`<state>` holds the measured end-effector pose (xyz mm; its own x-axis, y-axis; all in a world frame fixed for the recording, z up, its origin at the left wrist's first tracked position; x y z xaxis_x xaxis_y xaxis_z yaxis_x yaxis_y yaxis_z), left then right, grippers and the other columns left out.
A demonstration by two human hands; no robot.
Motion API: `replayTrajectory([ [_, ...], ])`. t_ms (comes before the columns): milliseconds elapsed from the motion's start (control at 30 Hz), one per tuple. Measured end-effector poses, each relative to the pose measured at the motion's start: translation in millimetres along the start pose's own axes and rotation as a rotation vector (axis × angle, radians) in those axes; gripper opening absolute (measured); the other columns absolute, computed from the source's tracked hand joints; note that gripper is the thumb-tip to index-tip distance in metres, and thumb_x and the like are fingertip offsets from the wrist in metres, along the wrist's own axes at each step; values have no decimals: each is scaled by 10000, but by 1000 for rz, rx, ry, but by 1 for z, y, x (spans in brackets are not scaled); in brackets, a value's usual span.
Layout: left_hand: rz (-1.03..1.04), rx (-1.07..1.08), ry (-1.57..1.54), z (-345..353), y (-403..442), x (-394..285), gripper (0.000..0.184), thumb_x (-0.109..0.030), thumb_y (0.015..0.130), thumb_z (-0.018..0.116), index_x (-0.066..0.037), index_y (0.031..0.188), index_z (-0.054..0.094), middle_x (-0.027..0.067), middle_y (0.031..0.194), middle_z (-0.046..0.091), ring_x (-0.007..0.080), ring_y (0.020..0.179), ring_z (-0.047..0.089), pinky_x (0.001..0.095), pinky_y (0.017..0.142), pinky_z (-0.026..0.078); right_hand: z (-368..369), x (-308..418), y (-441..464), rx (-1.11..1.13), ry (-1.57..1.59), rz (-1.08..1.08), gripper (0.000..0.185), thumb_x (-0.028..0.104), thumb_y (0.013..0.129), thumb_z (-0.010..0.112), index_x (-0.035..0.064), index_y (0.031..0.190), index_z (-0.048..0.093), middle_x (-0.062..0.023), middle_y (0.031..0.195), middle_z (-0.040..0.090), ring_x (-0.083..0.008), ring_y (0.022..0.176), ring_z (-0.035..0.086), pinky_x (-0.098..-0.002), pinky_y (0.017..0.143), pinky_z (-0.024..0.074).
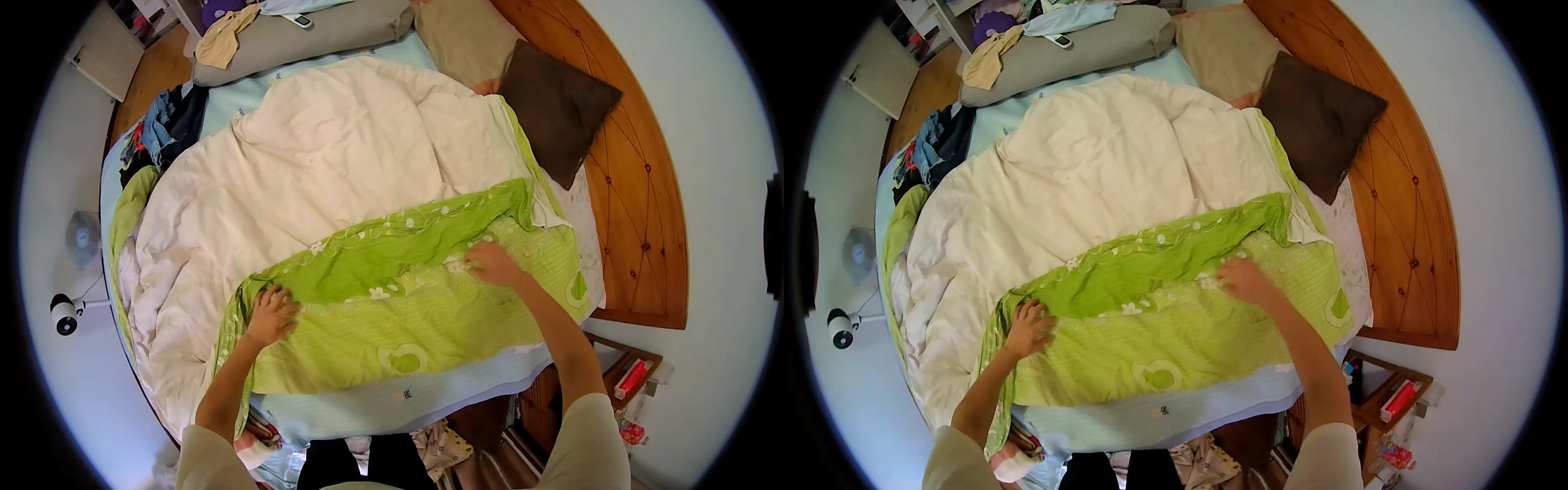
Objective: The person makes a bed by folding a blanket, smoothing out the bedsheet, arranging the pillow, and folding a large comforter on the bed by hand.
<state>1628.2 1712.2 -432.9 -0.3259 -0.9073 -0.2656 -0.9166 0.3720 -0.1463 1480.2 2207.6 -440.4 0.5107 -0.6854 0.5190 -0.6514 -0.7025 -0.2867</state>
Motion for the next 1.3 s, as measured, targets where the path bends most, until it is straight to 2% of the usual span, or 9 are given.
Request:
replayTrajectory([
  [167, -525, -30, 198, 55, 46, 64, 492, -267, 775, 619, -159, 1236, 485, 87, 1445, 196, 390, 1328, 127, 574, 872, 339, -23, -40, 21, -882, 72, 360, 391, 68, 708, 630, 26, 1083, 526, -194, 1108, 510, -363, 1056, 461, -412, 891, 371],
  [300, -558, -8, 113, 46, 59, 63, 554, -248, 785, 608, -169, 1298, 414, 89, 1399, 262, 353, 1291, 215, 562, 865, 342, -66, -79, -51, -860, -706, 864, 594, 216, 766, 616, 54, 1285, 378, -168, 1199, 513, -322, 1129, 463, -442, 997, 282],
  [433, -516, 68, -51, 38, 64, 54, 568, -218, 798, 587, -156, 1323, 377, 106, 1223, 439, 307, 1149, 389, 522, 838, 367, -51, -139, -128, -463, 100, 962, 518, 329, 820, 592, -20, 1194, 504, -224, 1171, 535, -338, 1126, 480, -368, 953, 360],
  [567, -614, -70, -72, 41, 68, 87, 540, -118, 803, 548, -137, 1317, 385, 112, 1063, 525, 300, 1012, 474, 449, 818, 396, -53, -187, -158, -1039, 116, 1165, 326, 230, 836, 571, -30, 1033, 581, -204, 1025, 584, -344, 997, 525, -375, 855, 411],
  [667, -545, -214, -103, 41, 65, 102, 525, -31, 766, 544, -97, 1275, 433, 148, 1119, 496, 314, 1033, 472, 404, 839, 406, -84, -92, -99, -1118, -775, 935, 231, 172, 823, 563, -16, 955, 581, -178, 918, 591, -347, 911, 541, -389, 811, 424],
  [867, -412, -207, -86, 34, 50, 60, 588, -18, 699, 614, -88, 1259, 448, 149, 1253, 410, 326, 1165, 384, 426, 935, 351, 10, -52, -4, 137, 184, 96, 430, 148, 767, 617, 57, 1168, 490, -161, 1202, 493, -332, 1079, 475, -386, 910, 382],
  [967, -340, -151, 38, 33, 23, 38, 619, -24, 691, 622, -109, 1274, 435, 140, 1347, 328, 336, 1240, 311, 495, 983, 286, -31, -52, 33, -865, -117, 453, 517, 149, 754, 634, 61, 1231, 456, -175, 1279, 442, -345, 1166, 416, -396, 990, 325],
  [1067, -288, -63, 84, 31, -23, -3, 582, -32, 719, 583, -115, 1276, 435, 141, 1358, 326, 341, 1248, 311, 521, 982, 279, -46, -45, 55, -1009, -101, 577, 558, 125, 760, 618, 62, 1277, 418, -187, 1316, 402, -355, 1224, 354, -412, 1034, 271],
  [1300, -352, -92, -565, 66, -217, -118, 418, -14, 703, 552, -101, 1111, 533, 148, 1194, 479, 324, 1144, 430, 443, 936, 360, 183, 153, 46, -270, 436, 84, 332, 15, 794, 544, 46, 1124, 536, -95, 1050, 588, -196, 959, 549, -301, 835, 440],
])
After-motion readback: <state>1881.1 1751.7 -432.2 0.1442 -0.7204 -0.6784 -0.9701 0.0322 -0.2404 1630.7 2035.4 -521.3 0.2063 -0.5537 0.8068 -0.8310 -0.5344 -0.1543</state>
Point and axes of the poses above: each hand's wrist, its own y-axis towards the middle knuckle, its own z-axis out of the palm, x = y × z, the point moved 3 cm from there along y, towards the middle knuckle
